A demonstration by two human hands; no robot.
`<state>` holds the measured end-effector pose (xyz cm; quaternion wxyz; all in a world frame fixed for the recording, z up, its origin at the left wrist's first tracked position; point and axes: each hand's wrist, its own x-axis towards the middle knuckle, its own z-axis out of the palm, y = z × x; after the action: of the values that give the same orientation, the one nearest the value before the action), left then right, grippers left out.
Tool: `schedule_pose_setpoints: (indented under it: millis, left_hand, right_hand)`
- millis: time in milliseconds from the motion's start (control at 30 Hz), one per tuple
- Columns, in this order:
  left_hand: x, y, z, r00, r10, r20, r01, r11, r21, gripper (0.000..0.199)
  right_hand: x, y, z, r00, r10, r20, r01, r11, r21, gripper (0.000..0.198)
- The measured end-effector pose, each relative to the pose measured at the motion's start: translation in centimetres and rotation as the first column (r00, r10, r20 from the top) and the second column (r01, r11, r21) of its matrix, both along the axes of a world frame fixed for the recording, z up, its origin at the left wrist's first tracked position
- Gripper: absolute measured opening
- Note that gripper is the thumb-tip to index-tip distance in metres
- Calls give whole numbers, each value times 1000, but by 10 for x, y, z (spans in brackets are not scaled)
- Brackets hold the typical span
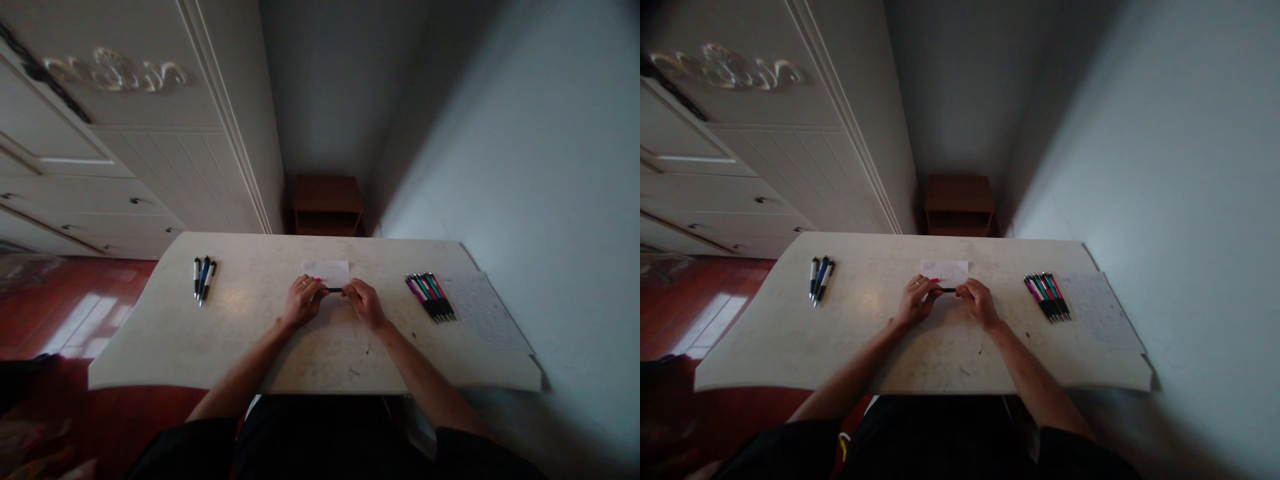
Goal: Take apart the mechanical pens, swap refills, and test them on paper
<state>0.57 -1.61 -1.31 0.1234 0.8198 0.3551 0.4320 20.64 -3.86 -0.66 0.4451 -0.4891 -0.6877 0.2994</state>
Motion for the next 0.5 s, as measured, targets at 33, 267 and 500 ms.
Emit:
schedule_pose_setpoints:
  millis: [33, 267, 500]
  left_hand:
    - [0, 0, 0, 1000, 2, -13, -2, 1000, -2, 20]
    - [1, 0, -1, 997, 16, -72, -16, 1000, -1, 21]
    - [0, 0, -2, 994, 38, -100, -39, 999, -3, 23]
  right_hand:
    - [0, 0, 0, 1000, 4, 12, -4, 1000, 15, 46]
    - [-1, 0, 2, 996, 26, 88, -33, 996, 78, 45]
    - [-3, 0, -1, 992, 15, 127, -33, 990, 136, 43]
